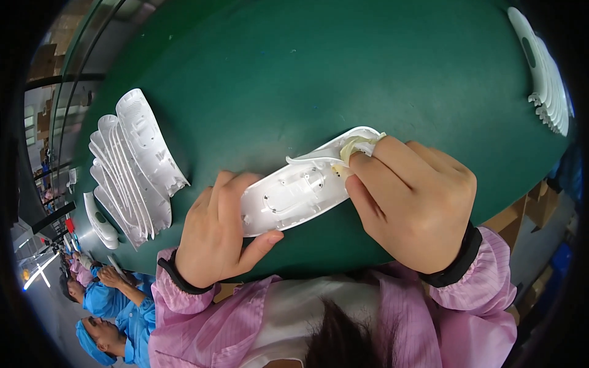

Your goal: Assembling white plastic housings by attaching internal components and adhesive strips at a factory workstation.

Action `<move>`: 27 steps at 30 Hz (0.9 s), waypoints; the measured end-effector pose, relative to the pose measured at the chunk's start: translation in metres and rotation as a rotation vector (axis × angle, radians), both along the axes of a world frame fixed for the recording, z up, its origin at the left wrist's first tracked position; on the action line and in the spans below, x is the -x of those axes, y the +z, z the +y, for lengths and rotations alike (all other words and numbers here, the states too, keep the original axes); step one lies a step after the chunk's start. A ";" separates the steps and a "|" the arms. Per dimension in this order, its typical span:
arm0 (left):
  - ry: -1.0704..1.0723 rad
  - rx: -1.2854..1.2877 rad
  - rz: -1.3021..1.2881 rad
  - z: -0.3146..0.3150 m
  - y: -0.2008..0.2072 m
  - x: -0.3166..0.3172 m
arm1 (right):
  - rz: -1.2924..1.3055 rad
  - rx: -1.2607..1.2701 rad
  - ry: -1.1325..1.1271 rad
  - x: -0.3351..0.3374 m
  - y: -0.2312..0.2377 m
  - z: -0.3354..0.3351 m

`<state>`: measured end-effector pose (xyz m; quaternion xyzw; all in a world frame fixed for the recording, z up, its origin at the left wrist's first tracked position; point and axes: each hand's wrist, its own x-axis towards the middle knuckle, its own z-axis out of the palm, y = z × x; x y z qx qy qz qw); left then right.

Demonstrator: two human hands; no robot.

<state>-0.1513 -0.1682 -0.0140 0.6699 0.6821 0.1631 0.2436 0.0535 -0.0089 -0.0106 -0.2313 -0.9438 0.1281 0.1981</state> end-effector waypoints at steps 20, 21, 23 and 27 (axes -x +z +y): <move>-0.036 -0.007 -0.011 0.015 0.010 -0.011 | -0.147 0.346 0.084 -0.003 0.013 -0.004; -0.001 -0.004 -0.027 0.017 0.009 -0.013 | -0.173 0.350 0.086 -0.006 0.012 -0.003; -0.019 0.043 -0.032 0.019 0.013 -0.011 | -0.187 0.355 0.086 -0.013 0.010 0.001; 0.139 -0.032 -0.278 0.011 0.012 -0.013 | 0.019 0.337 0.070 -0.016 0.018 0.014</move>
